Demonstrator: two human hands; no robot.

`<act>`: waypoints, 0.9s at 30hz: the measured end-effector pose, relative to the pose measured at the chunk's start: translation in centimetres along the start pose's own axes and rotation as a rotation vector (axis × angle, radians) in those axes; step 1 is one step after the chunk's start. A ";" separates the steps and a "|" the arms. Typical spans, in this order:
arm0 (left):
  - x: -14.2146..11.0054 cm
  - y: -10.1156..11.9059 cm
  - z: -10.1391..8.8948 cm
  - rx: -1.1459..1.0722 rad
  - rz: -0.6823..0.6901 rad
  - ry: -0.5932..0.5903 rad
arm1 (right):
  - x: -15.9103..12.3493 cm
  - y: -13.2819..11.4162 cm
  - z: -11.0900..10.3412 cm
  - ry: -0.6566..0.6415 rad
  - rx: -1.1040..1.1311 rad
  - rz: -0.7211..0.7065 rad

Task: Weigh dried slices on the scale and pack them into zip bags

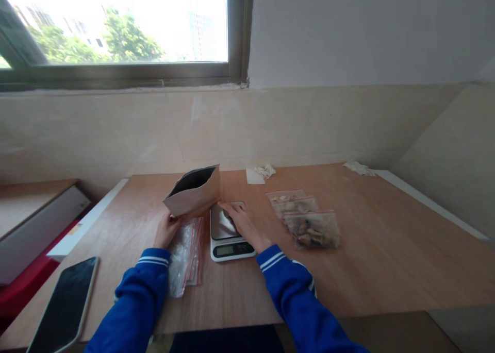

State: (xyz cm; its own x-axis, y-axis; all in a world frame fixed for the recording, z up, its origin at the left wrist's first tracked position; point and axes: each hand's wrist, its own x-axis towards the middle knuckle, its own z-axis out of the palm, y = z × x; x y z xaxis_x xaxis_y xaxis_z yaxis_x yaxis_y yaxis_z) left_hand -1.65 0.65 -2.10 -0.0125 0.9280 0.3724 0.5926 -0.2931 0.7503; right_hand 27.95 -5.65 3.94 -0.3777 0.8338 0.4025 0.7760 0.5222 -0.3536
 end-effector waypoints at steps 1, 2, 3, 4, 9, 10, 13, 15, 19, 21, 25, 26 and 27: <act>0.0 0.2 0.0 -0.006 -0.003 0.001 | -0.1 -0.2 0.2 -0.019 -0.024 0.018; 0.0 0.3 -0.1 -0.018 0.000 0.001 | -0.2 -0.4 0.3 -0.030 -0.035 0.045; 0.0 0.3 -0.1 -0.033 0.005 -0.002 | -0.5 -0.5 0.4 -0.040 -0.034 0.069; 0.0 0.4 0.0 -0.049 0.009 -0.005 | -0.7 -0.7 0.3 -0.046 -0.022 0.087; 0.0 0.2 0.0 -0.110 -0.016 -0.022 | -0.8 -3.1 -2.6 0.134 0.149 0.063; -0.1 0.3 0.0 -0.113 -0.019 -0.029 | -0.5 -3.9 -3.6 0.210 0.197 0.029; -0.2 0.8 -0.2 -0.124 0.015 -0.051 | 0.9 -6.3 -6.4 0.336 0.313 -0.100; -0.3 1.2 -0.3 -0.139 0.047 -0.055 | 1.9 -7.6 -7.7 0.333 0.326 -0.176; -0.3 1.6 -0.5 -0.136 0.067 -0.047 | 3.4 -8.6 -8.5 0.191 0.283 -0.240; -0.2 1.7 -0.5 -0.138 0.089 -0.043 | 3.9 -8.3 -8.2 0.044 0.301 -0.207; -0.2 1.8 -0.4 -0.160 0.123 -0.044 | 4.9 -6.9 -6.2 -0.184 0.298 -0.146; -0.3 1.8 -0.4 -0.160 0.119 -0.041 | 5.3 -6.6 -5.4 -0.174 0.289 -0.153; -0.3 1.9 -0.4 -0.155 0.113 -0.035 | 5.7 -6.3 -4.6 -0.142 0.287 -0.165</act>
State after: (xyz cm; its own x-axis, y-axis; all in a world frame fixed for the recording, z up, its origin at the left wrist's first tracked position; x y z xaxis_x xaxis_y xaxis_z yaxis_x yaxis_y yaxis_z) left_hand -0.84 -0.25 -0.60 0.0773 0.8938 0.4418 0.4578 -0.4254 0.7807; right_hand 23.17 -5.01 12.33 -0.5681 0.7403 0.3595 0.5332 0.6639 -0.5244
